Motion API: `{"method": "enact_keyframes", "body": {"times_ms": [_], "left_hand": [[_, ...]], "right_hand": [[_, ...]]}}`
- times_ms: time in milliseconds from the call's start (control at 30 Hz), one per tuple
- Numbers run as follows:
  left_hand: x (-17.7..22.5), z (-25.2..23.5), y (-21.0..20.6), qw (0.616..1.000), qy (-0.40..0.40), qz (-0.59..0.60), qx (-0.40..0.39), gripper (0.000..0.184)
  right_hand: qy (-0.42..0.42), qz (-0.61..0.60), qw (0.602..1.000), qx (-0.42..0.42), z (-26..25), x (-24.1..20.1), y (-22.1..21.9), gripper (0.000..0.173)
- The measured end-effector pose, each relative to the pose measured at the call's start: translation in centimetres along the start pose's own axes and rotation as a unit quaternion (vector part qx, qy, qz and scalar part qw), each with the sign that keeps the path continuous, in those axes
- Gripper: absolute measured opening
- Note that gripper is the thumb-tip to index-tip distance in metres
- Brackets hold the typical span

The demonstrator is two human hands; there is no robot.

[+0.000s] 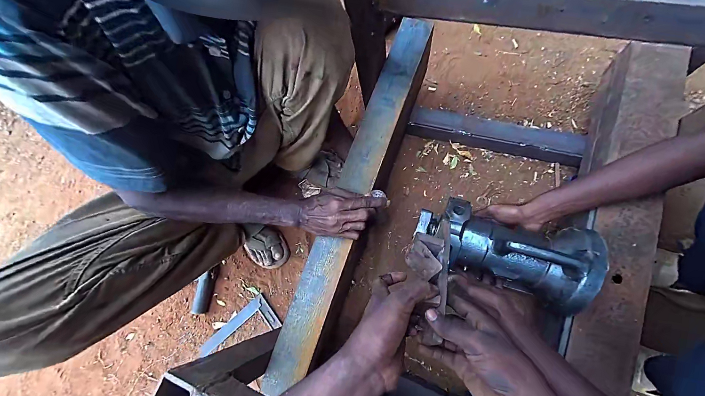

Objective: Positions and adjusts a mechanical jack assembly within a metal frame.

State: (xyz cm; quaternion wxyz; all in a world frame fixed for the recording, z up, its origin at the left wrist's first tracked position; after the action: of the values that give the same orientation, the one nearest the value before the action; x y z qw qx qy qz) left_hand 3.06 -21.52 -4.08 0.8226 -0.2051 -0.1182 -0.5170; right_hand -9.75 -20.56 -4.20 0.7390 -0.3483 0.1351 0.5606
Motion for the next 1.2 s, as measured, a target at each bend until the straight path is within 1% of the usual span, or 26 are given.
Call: {"method": "enact_keyframes", "body": {"times_ms": [67, 100, 233, 367, 400, 433, 500, 533, 633, 700, 767, 800, 833, 867, 900, 933, 967, 1000, 1033, 1067, 1100, 1133, 1200], "left_hand": [[0.3, -0.2, -0.3, 1.0, 0.005, -0.008, -0.007, 0.058], [0.3, -0.4, -0.5, 1.0, 0.008, -0.012, -0.014, 0.058], [0.1, -0.2, -0.5, 0.999, 0.01, -0.044, -0.016, 0.046], [0.2, 0.1, -0.9, 0.995, -0.021, -0.096, -0.027, 0.047], [0.1, 0.0, -0.9, 0.995, -0.033, -0.094, -0.03, 0.046], [-0.1, -0.3, -0.8, 0.995, -0.043, -0.085, -0.032, 0.05], [-0.5, -1.4, -0.7, 0.996, -0.058, -0.066, -0.033, 0.063], [-1.2, -1.9, -0.7, 0.996, -0.057, -0.053, -0.045, 0.066], [-2.7, -3.7, -1.3, 0.994, -0.048, 0.018, -0.099, 0.048], [-2.2, -4.5, -0.8, 0.994, -0.052, 0.035, -0.084, 0.046], [-0.7, -5.0, -0.1, 0.996, -0.07, 0.02, -0.052, 0.051], [0.2, -5.2, 0.2, 0.996, -0.083, 0.01, -0.038, 0.054], [1.1, -5.5, 0.6, 0.995, -0.095, -0.002, -0.028, 0.055], [1.8, -6.0, 0.8, 0.994, -0.102, -0.012, -0.023, 0.052], [2.5, -6.9, 0.8, 0.994, -0.102, -0.013, -0.024, 0.049], [3.1, -8.1, 1.0, 0.995, -0.101, -0.01, -0.026, 0.049], [3.5, -9.4, 1.2, 0.994, -0.102, -0.01, -0.023, 0.051], [3.9, -10.8, 1.5, 0.994, -0.108, -0.01, -0.015, 0.053], [4.2, -12.0, 1.7, 0.993, -0.114, -0.008, -0.004, 0.053], [4.4, -13.1, 1.9, 0.993, -0.115, -0.006, 0.003, 0.054], [4.5, -14.1, 2.1, 0.994, -0.113, -0.002, 0.012, 0.053], [4.2, -15.0, 2.5, 0.994, -0.108, 0.003, 0.027, 0.052], [3.3, -16.3, 3.2, 0.993, -0.096, 0.011, 0.065, 0.051]], "right_hand": [[0.012, -0.009, 1.0, -0.004, -0.2, -0.6, 0.4, 0.043], [0.017, -0.007, 1.0, -0.004, -0.3, -0.8, 0.6, 0.044], [0.013, -0.002, 1.0, -0.011, 0.1, -0.8, 1.0, 0.05], [0.038, -0.009, 0.999, -0.002, 0.3, -0.9, 1.0, 0.042], [0.052, 0.001, 0.999, -0.005, 0.2, -0.7, 0.9, 0.043], [0.072, 0.012, 0.997, -0.01, 0.0, -0.4, 0.8, 0.043], [0.119, 0.029, 0.993, -0.003, -0.8, 0.0, 0.7, 0.045], [0.132, 0.029, 0.991, 0.002, -1.1, 0.4, 0.6, 0.047], [0.139, 0.036, 0.989, 0.012, -2.4, 0.8, 0.1, 0.05], [0.126, 0.046, 0.991, -0.005, -3.4, 0.8, -0.3, 0.056], [0.123, 0.089, 0.988, -0.04, -4.6, 0.1, -0.7, 0.061], [0.127, 0.144, 0.979, -0.067, -5.2, -0.6, -1.0, 0.064], [0.14, 0.228, 0.959, -0.096, -5.7, -1.6, -1.2, 0.064], [0.162, 0.318, 0.926, -0.121, -6.3, -3.0, -1.1, 0.06], [0.185, 0.39, 0.892, -0.138, -6.9, -4.5, -0.9, 0.051], [0.213, 0.435, 0.865, -0.133, -7.8, -5.9, -0.4, 0.04], [0.254, 0.466, 0.841, -0.106, -8.5, -7.4, 0.1, 0.029], [0.291, 0.493, 0.817, -0.073, -9.1, -9.1, 0.3, 0.025], [0.322, 0.504, 0.801, -0.04, -9.4, -10.9, -0.1, 0.025], [0.346, 0.503, 0.792, -0.013, -9.4, -12.6, -1.1, 0.027], [0.353, 0.498, 0.792, -0.003, -9.0, -13.9, -2.7, 0.029], [0.347, 0.494, 0.797, -0.009, -8.8, -14.7, -4.1, 0.032], [0.301, 0.511, 0.804, -0.037, -8.7, -15.2, -6.5, 0.036]]}}
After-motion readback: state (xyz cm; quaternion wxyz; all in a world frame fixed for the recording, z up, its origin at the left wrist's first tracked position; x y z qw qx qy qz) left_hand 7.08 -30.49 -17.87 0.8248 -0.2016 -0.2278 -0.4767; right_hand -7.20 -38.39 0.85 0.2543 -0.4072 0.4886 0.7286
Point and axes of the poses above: each hand's wrist, its own z-axis away from the middle knuckle, its own y-axis out of the back of the hand, x = y × z, the point moved 6 cm from there along -z, towards the middle knuckle, and after that the axes turned 8 degrees about y, right-handed, at the moved point
